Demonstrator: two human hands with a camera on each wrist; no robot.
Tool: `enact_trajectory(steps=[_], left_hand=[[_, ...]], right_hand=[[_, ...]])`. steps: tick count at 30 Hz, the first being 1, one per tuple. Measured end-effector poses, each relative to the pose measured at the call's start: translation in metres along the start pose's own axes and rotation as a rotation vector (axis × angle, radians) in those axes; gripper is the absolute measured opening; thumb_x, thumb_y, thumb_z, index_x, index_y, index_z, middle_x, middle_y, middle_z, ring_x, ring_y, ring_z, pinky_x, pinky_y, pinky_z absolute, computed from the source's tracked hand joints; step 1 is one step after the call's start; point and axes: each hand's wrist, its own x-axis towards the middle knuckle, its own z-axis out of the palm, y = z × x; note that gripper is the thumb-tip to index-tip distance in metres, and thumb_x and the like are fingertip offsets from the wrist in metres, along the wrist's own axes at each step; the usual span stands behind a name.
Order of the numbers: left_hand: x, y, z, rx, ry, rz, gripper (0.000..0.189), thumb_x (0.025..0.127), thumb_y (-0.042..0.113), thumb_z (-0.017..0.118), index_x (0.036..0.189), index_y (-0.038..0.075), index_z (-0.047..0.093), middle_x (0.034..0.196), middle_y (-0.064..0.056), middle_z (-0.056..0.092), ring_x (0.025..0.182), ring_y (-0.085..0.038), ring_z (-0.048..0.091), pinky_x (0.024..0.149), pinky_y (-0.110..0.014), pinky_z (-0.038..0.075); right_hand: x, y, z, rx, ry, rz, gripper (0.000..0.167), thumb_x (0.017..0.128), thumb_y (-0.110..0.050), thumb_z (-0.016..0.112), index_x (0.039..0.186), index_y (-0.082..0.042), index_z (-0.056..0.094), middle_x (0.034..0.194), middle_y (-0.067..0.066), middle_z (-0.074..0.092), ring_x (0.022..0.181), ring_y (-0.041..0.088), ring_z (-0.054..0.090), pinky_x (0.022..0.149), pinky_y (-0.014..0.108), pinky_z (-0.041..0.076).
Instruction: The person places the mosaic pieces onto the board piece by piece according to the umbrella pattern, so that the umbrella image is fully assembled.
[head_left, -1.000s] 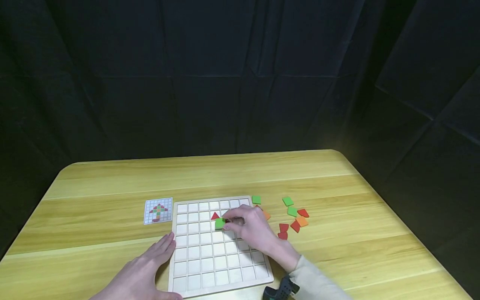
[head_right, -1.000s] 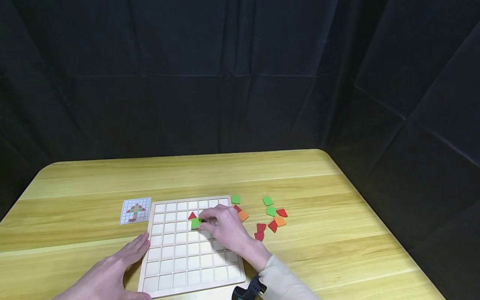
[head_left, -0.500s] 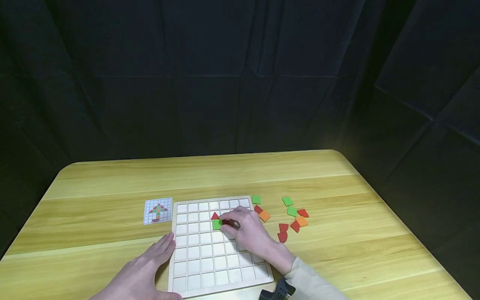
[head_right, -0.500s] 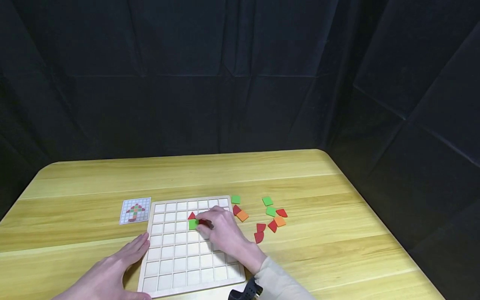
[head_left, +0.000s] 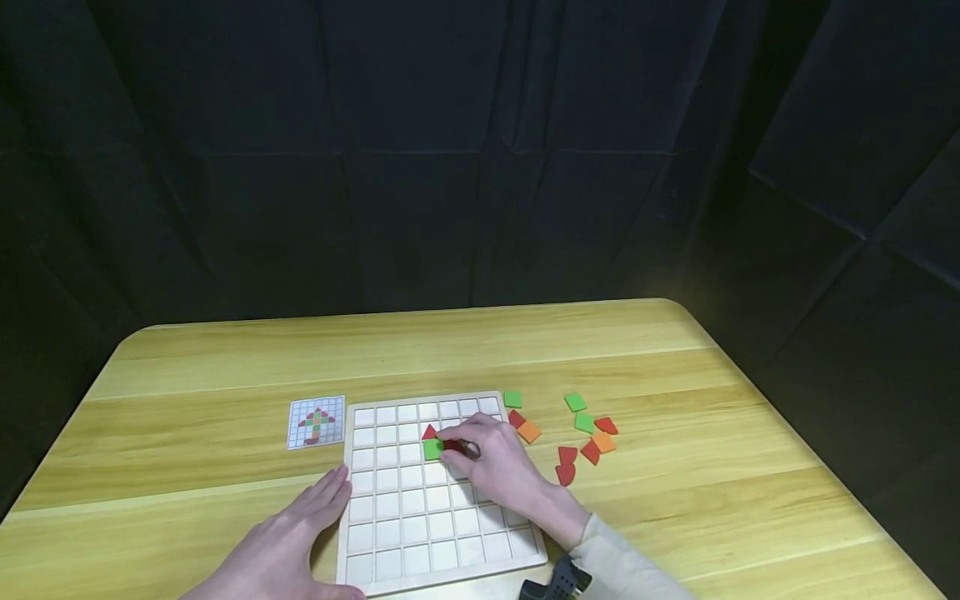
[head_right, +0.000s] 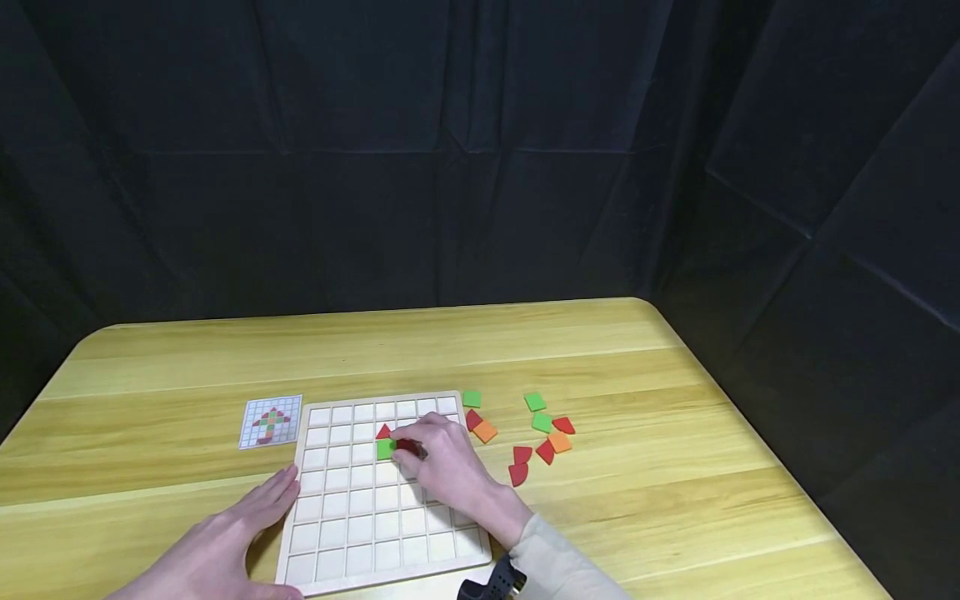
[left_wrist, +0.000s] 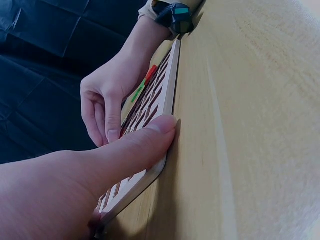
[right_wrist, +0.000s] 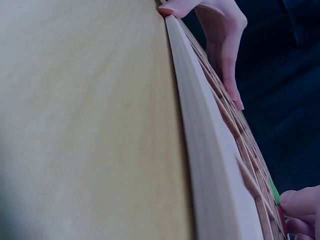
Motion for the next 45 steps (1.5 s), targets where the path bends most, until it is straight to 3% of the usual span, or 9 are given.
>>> enact_trajectory(steps=[18, 23, 28, 32, 38, 45], left_hand=[[0.000, 0.001, -0.003, -0.021, -0.010, -0.023, 0.120, 0.066, 0.079, 0.072, 0.147, -0.005, 0.043, 0.160, -0.018, 0.033, 0.143, -0.040, 0.038, 0.102, -0.054, 0.047], [0.001, 0.003, -0.003, -0.038, -0.004, -0.025, 0.120, 0.067, 0.079, 0.071, 0.147, -0.005, 0.043, 0.160, -0.018, 0.034, 0.143, -0.040, 0.038, 0.099, -0.053, 0.050], [0.000, 0.003, -0.003, -0.033, 0.000, -0.031, 0.120, 0.066, 0.080, 0.071, 0.147, -0.004, 0.044, 0.160, -0.018, 0.034, 0.143, -0.039, 0.039, 0.098, -0.053, 0.051], [0.000, 0.001, -0.002, -0.021, 0.002, -0.017, 0.119, 0.067, 0.078, 0.073, 0.147, -0.005, 0.043, 0.160, -0.018, 0.034, 0.142, -0.040, 0.039, 0.099, -0.054, 0.050], [0.000, 0.001, -0.001, -0.024, 0.001, -0.015, 0.120, 0.066, 0.078, 0.073, 0.147, -0.005, 0.044, 0.160, -0.019, 0.033, 0.142, -0.041, 0.039, 0.099, -0.054, 0.049], [0.000, 0.001, -0.002, -0.037, -0.010, -0.025, 0.120, 0.067, 0.077, 0.073, 0.148, -0.005, 0.042, 0.160, -0.019, 0.033, 0.142, -0.042, 0.038, 0.099, -0.056, 0.049]], right_hand=[[0.000, 0.001, -0.001, 0.028, -0.007, 0.012, 0.023, 0.083, -0.013, 0.081, 0.105, -0.011, 0.078, 0.090, 0.001, 0.073, 0.080, 0.012, 0.062, 0.068, 0.022, 0.052], [-0.008, 0.010, -0.014, 0.013, 0.002, 0.022, 0.022, 0.084, -0.012, 0.081, 0.105, -0.012, 0.079, 0.092, -0.002, 0.073, 0.085, 0.011, 0.065, 0.071, 0.024, 0.054], [-0.015, 0.026, -0.034, 0.014, 0.061, 0.043, 0.023, 0.082, -0.009, 0.082, 0.104, -0.010, 0.079, 0.097, 0.003, 0.075, 0.082, 0.014, 0.067, 0.066, 0.023, 0.055], [-0.020, 0.045, -0.053, -0.030, 0.131, 0.061, 0.023, 0.080, -0.007, 0.083, 0.103, -0.009, 0.079, 0.097, 0.005, 0.076, 0.084, 0.018, 0.070, 0.067, 0.030, 0.057], [-0.025, 0.075, -0.083, -0.098, 0.153, 0.194, 0.024, 0.084, -0.011, 0.080, 0.107, -0.010, 0.078, 0.105, 0.007, 0.076, 0.101, 0.026, 0.071, 0.081, 0.046, 0.058], [-0.029, 0.102, -0.112, -0.070, 0.115, 0.355, 0.027, 0.088, -0.012, 0.077, 0.115, -0.010, 0.075, 0.116, 0.010, 0.073, 0.114, 0.032, 0.066, 0.094, 0.051, 0.053]])
